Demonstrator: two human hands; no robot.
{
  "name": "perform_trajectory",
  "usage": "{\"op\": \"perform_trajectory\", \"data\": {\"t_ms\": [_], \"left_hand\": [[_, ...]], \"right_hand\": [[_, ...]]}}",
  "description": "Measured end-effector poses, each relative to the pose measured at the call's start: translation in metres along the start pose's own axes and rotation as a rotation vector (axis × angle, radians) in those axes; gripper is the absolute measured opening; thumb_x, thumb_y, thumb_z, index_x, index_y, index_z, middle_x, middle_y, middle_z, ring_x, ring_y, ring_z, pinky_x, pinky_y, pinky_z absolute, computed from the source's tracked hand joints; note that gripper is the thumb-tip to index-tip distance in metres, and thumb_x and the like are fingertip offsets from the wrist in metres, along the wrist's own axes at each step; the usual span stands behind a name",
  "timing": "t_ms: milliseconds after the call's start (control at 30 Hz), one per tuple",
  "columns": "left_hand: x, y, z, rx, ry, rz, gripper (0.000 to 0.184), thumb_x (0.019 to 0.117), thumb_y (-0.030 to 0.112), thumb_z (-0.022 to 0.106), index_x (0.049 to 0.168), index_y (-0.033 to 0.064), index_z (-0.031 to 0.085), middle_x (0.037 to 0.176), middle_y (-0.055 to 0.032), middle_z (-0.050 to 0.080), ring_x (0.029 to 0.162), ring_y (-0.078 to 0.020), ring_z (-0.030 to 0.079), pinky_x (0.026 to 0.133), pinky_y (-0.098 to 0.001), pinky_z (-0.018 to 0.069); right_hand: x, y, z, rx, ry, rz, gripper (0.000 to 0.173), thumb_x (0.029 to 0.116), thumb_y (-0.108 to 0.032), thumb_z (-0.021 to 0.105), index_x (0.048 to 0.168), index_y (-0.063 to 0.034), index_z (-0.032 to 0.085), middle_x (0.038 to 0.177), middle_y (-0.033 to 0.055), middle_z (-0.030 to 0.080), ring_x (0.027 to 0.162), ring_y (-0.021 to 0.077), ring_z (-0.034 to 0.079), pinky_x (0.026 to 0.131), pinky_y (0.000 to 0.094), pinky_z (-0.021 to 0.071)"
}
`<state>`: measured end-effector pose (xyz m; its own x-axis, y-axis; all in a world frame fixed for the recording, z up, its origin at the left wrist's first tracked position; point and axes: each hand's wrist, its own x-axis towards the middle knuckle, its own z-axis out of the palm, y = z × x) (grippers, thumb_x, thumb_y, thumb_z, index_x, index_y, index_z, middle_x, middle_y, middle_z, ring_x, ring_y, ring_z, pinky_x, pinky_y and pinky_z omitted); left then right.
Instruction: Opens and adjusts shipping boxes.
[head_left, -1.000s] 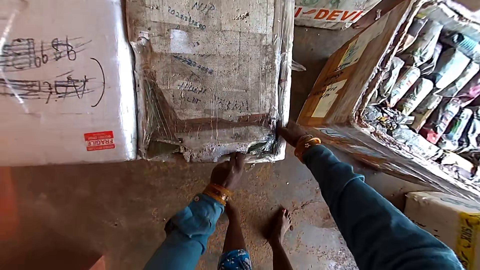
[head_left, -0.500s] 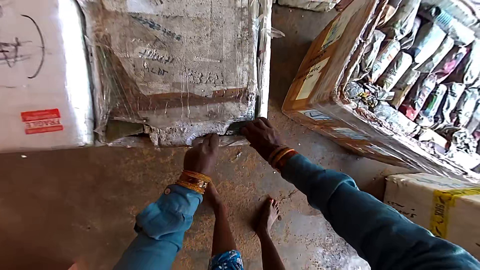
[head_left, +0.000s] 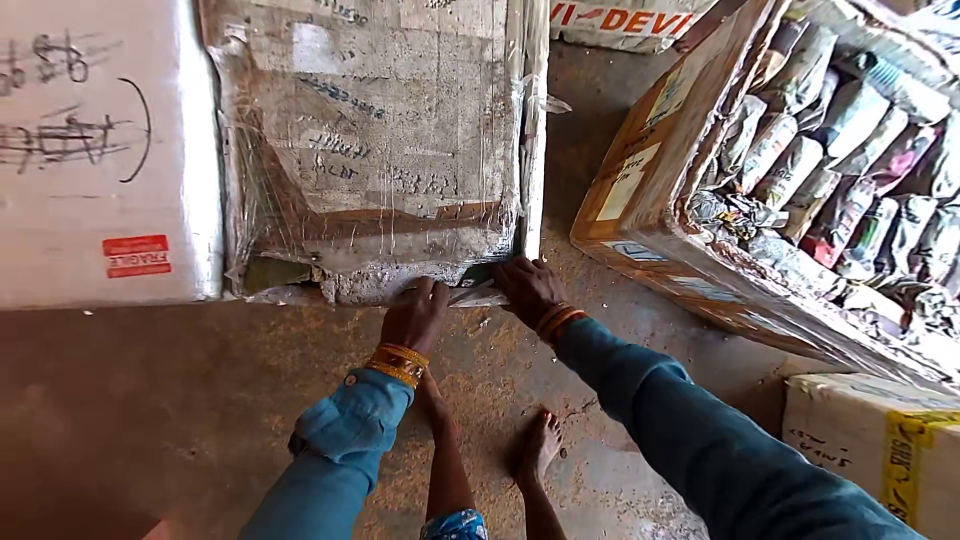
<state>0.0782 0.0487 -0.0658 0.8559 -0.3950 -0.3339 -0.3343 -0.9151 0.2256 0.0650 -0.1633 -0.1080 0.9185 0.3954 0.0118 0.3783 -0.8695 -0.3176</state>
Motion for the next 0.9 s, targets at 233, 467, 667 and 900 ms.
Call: {"op": "perform_trajectory", "data": {"t_ms": [233, 467, 667, 900], "left_hand": [[-0.004, 0.013, 0.013, -0.106, 0.045, -0.157, 0.031, 0.0899, 0.008, 0.078, 0.115, -0.0058, 0.067, 0.119, -0.0288, 0.064, 0.100, -0.0481, 0.069, 0.081, -0.0612, 0.0580], [-0.020, 0.033, 0.013, -0.098, 0.059, -0.261, 0.041, 0.0878, 0.006, 0.080, 0.121, -0.0098, 0.064, 0.125, -0.0330, 0.062, 0.110, -0.0527, 0.065, 0.088, -0.0683, 0.0530], [-0.092, 0.069, 0.050, -0.069, 0.000, -0.330, 0.038, 0.0867, 0.008, 0.082, 0.119, -0.0058, 0.067, 0.122, -0.0293, 0.064, 0.103, -0.0487, 0.068, 0.084, -0.0653, 0.0561], [-0.206, 0.173, 0.077, -0.153, -0.495, -0.322, 0.041, 0.1034, 0.030, 0.059, 0.138, 0.0080, 0.064, 0.143, -0.0195, 0.060, 0.112, -0.0388, 0.070, 0.094, -0.0558, 0.0570]], "right_hand": [[0.004, -0.004, -0.005, 0.080, -0.196, 0.133, 0.045, 0.0707, -0.014, 0.091, 0.110, -0.0031, 0.072, 0.111, 0.0151, 0.072, 0.113, 0.0375, 0.066, 0.082, 0.0546, 0.0537], [-0.003, -0.023, -0.022, 0.201, -0.331, 0.230, 0.039, 0.0815, 0.000, 0.078, 0.120, -0.0020, 0.069, 0.127, 0.0152, 0.068, 0.125, 0.0378, 0.059, 0.089, 0.0566, 0.0527], [-0.089, -0.048, -0.015, 0.265, -0.384, 0.222, 0.039, 0.0825, 0.004, 0.077, 0.120, -0.0023, 0.069, 0.127, 0.0153, 0.066, 0.122, 0.0376, 0.061, 0.085, 0.0536, 0.0557], [-0.254, -0.064, -0.022, 0.337, -0.661, 0.350, 0.039, 0.0898, 0.000, 0.067, 0.128, 0.0037, 0.065, 0.133, 0.0228, 0.063, 0.127, 0.0426, 0.058, 0.094, 0.0594, 0.0517]]}}
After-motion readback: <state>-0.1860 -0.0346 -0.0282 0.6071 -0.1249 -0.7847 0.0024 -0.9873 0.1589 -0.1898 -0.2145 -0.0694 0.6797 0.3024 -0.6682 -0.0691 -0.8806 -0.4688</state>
